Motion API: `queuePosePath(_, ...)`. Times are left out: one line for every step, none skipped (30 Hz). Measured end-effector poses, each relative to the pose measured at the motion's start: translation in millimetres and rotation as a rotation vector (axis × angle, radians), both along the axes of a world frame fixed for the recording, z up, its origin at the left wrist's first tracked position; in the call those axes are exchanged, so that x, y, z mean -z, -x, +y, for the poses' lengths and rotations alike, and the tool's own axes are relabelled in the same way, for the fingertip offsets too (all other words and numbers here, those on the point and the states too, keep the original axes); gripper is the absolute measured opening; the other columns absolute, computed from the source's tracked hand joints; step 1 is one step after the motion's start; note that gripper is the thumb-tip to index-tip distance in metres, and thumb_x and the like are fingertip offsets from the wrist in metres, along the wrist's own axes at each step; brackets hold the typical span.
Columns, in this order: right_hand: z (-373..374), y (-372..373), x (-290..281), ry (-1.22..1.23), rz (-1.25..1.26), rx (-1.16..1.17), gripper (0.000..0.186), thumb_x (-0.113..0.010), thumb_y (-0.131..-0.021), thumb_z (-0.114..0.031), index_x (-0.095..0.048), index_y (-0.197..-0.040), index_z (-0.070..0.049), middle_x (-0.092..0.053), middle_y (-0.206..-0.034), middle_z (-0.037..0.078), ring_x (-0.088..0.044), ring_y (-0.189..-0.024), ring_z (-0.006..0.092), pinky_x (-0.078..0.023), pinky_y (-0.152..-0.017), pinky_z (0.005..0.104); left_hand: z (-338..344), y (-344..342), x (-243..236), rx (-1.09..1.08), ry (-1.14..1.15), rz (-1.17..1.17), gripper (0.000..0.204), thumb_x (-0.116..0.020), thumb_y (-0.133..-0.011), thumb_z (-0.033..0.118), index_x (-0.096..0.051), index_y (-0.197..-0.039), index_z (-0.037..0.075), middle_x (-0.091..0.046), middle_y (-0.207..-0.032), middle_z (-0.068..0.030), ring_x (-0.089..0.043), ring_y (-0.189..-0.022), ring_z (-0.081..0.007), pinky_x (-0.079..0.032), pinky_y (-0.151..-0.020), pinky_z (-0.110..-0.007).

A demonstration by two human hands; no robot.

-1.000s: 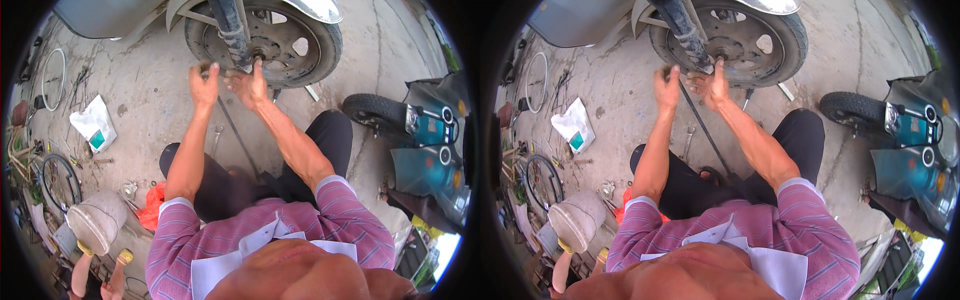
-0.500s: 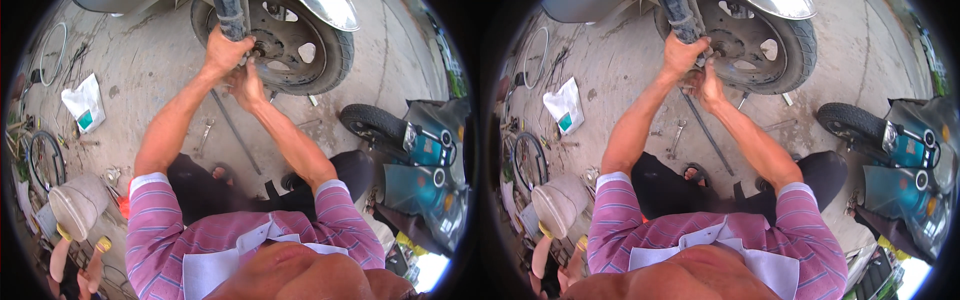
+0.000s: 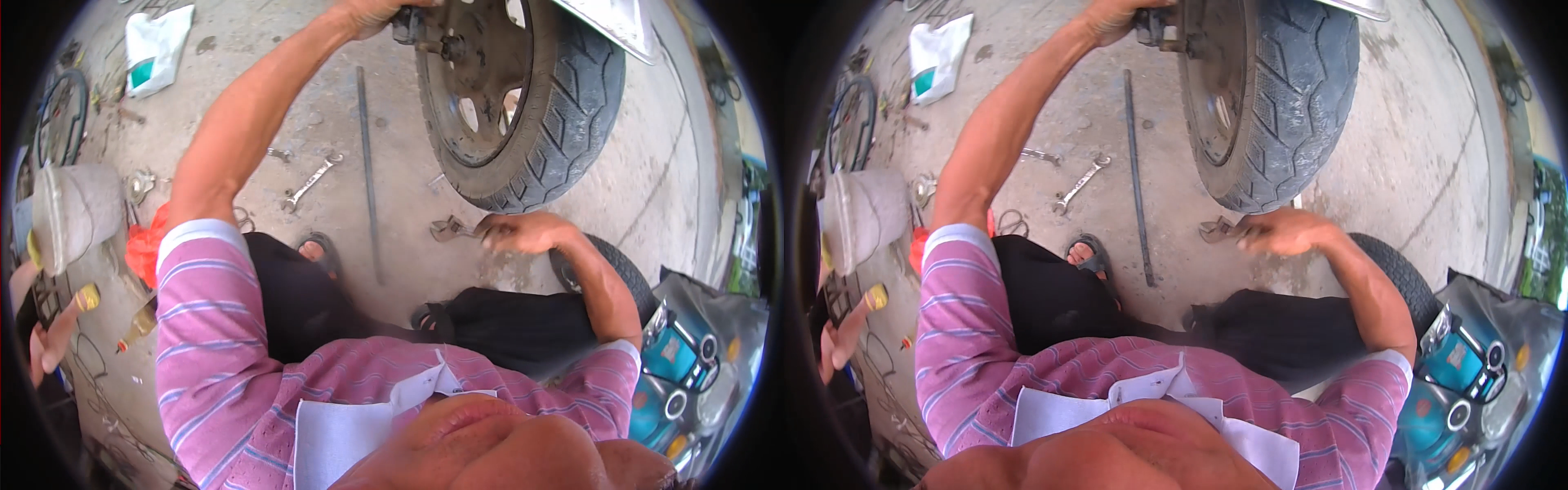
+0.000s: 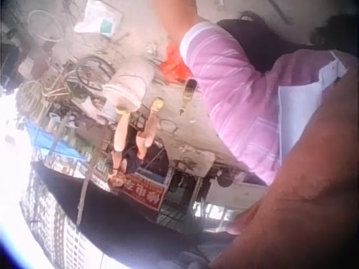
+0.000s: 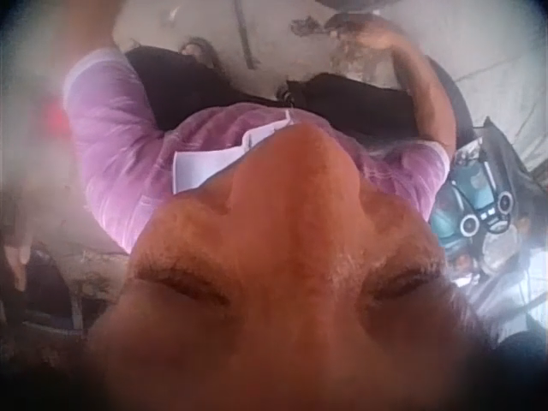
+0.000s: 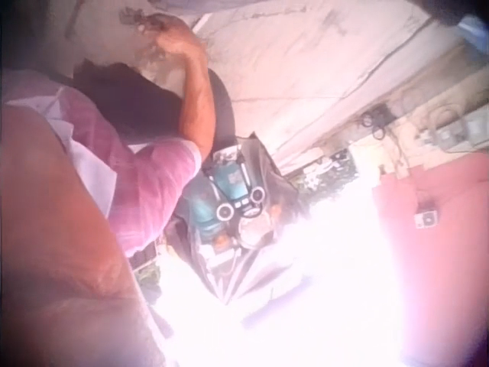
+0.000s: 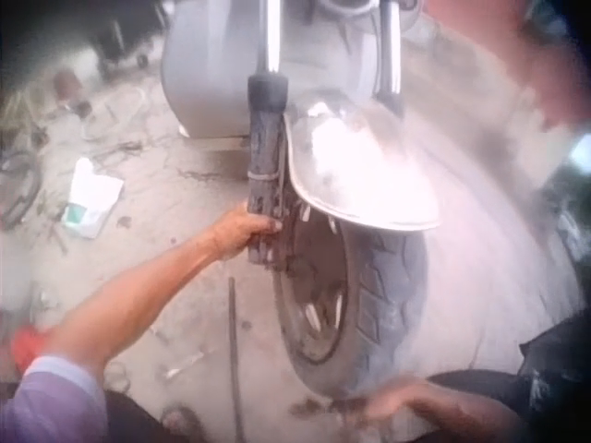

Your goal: The person removes components from a bicycle wheel using a metal bar and their hands while sitting on the ground.

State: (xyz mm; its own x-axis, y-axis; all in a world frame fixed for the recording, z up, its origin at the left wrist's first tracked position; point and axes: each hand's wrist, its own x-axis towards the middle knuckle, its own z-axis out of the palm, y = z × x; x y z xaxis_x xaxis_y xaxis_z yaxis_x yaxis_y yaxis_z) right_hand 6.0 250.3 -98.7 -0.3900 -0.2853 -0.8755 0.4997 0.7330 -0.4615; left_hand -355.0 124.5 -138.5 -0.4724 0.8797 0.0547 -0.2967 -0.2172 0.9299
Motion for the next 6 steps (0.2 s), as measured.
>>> queuePosePath(14,4,-1,-0.093,0.153,-0.018,0.053,-0.058,-0.09,-0.038,-0.053,-0.133,-0.006,-0.063,-0.12,0.018,-0.059,-0.112,0.0259,-0.043,-0.099,0.0347,-4,7,5,0.028,-0.021,0.018,0.029,-0.068,-0.08,0.011,-0.06,-0.108,0.005,-0.065,-0.089,-0.0031,-0.062,-0.075,-0.0152,-0.052,-0.067,-0.03)
queuePosePath(29,8,-1,-0.197,0.301,-0.011,0.053,-0.058,-0.09,-0.036,-0.053,-0.133,-0.006,-0.062,-0.123,0.019,-0.058,-0.113,0.0255,-0.043,-0.1,0.0343,-4,6,0,0.024,-0.06,0.016,0.029,-0.067,-0.081,0.01,-0.06,-0.109,0.004,-0.065,-0.092,-0.0039,-0.063,-0.078,-0.016,-0.053,-0.068,-0.031)
queuePosePath(43,12,2,-0.255,0.398,0.129,0.053,-0.058,-0.09,-0.036,-0.053,-0.134,-0.007,-0.06,-0.126,0.019,-0.057,-0.116,0.0266,-0.042,-0.101,0.0352,-8,8,-2,0.065,-0.037,0.025,0.029,-0.067,-0.082,0.011,-0.06,-0.11,0.004,-0.065,-0.092,-0.0044,-0.063,-0.079,-0.0166,-0.054,-0.068,-0.032)
queuePosePath(52,16,7,-0.313,0.493,0.272,0.053,-0.058,-0.09,-0.035,-0.052,-0.135,-0.008,-0.058,-0.13,0.02,-0.056,-0.118,0.0277,-0.04,-0.103,0.036,-12,10,-5,0.108,-0.015,0.033,0.029,-0.067,-0.083,0.012,-0.06,-0.111,0.004,-0.065,-0.093,-0.005,-0.063,-0.08,-0.0171,-0.054,-0.068,-0.032)
queuePosePath(55,20,15,-0.315,0.494,0.268,0.053,-0.058,-0.09,-0.035,-0.052,-0.135,-0.008,-0.058,-0.13,0.02,-0.056,-0.118,0.0277,-0.04,-0.103,0.036,-15,5,-7,0.105,-0.019,0.033,0.029,-0.067,-0.083,0.012,-0.06,-0.111,0.004,-0.065,-0.093,-0.005,-0.063,-0.08,-0.0171,-0.054,-0.068,-0.032)
queuePosePath(59,20,22,-0.191,0.596,0.642,0.053,-0.058,-0.091,-0.036,-0.051,-0.137,-0.011,-0.055,-0.133,0.02,-0.053,-0.122,0.0316,-0.039,-0.104,0.0375,-15,-3,-13,0.091,-0.056,0.002,0.029,-0.066,-0.085,0.014,-0.06,-0.111,0.004,-0.065,-0.094,-0.0055,-0.063,-0.08,-0.0176,-0.054,-0.068,-0.032)
